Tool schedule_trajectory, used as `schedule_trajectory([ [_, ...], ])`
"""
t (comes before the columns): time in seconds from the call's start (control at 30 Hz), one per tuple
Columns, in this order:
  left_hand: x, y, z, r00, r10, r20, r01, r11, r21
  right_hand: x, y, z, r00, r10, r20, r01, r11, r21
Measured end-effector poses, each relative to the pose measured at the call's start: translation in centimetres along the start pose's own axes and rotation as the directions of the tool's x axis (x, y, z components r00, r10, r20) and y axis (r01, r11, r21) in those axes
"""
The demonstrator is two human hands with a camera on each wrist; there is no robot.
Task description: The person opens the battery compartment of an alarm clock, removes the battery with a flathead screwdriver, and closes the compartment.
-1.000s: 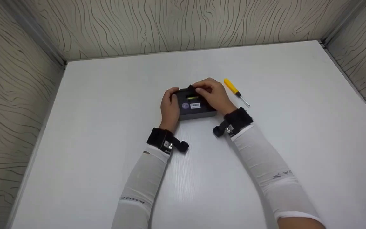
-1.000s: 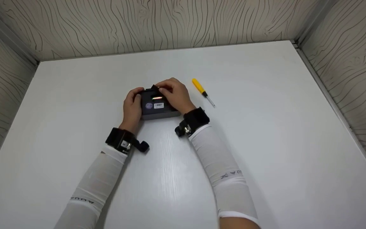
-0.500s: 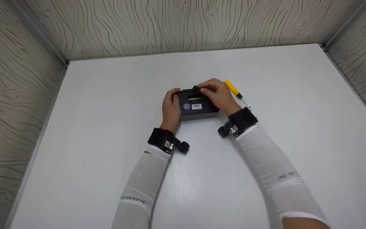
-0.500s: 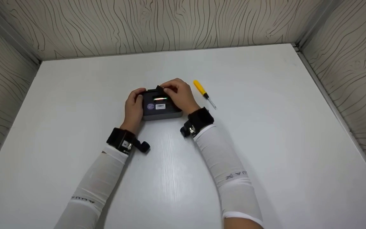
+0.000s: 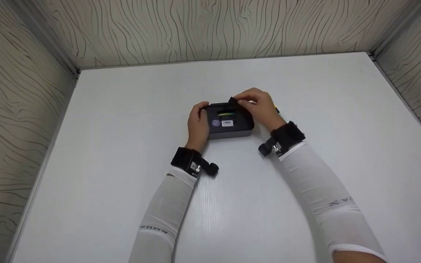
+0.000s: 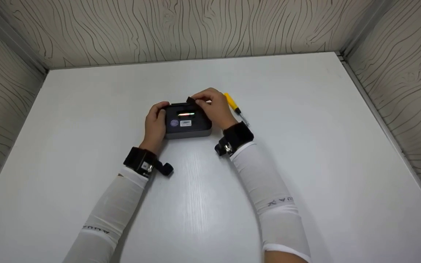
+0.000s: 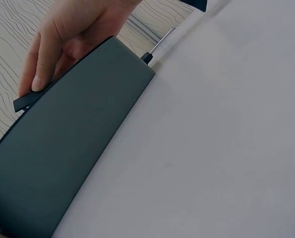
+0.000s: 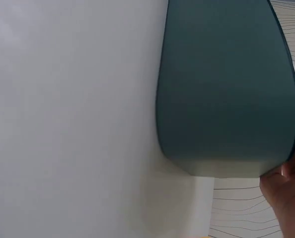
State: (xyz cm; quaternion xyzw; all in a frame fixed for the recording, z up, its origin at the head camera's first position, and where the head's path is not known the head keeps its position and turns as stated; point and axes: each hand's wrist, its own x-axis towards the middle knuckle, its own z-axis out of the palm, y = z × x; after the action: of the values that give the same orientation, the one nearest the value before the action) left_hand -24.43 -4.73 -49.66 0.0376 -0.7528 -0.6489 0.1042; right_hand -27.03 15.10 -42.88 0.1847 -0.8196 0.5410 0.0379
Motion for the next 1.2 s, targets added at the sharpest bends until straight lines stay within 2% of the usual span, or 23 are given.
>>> schedule_trajectory([
  [0.13,0.0,0.1,0.0,1.0,0.0,0.004,0.0,1.0,0.001,0.6,2.0,-1.0,1.0,-0.001,-0.016,0.001,0.999,-0.041],
  [0.23,0.0,0.1,0.0,1.0,-0.003,0.005,0.004,1.0,-0.005,0.9,2.7,-1.9,1.0,0.005,-0.022,-0.007,0.999,-0.053],
  [0.63,-0.2,0.1,0.0,1.0,-0.009,0.006,0.009,1.0,0.004,1.2,3.2,-5.0,0.997,0.012,-0.073,-0.025,0.984,-0.176],
  [0.87,-0.1,0.1,-0.1,1.0,-0.004,0.012,0.004,1.0,-0.008,1.3,3.6,-6.6,0.993,0.071,-0.09,-0.09,0.971,-0.22],
  [1.2,0.0,0.0,-0.1,1.0,-0.003,0.011,0.003,1.0,-0.002,0.7,5.2,-8.5,0.986,0.122,-0.118,-0.155,0.931,-0.332],
])
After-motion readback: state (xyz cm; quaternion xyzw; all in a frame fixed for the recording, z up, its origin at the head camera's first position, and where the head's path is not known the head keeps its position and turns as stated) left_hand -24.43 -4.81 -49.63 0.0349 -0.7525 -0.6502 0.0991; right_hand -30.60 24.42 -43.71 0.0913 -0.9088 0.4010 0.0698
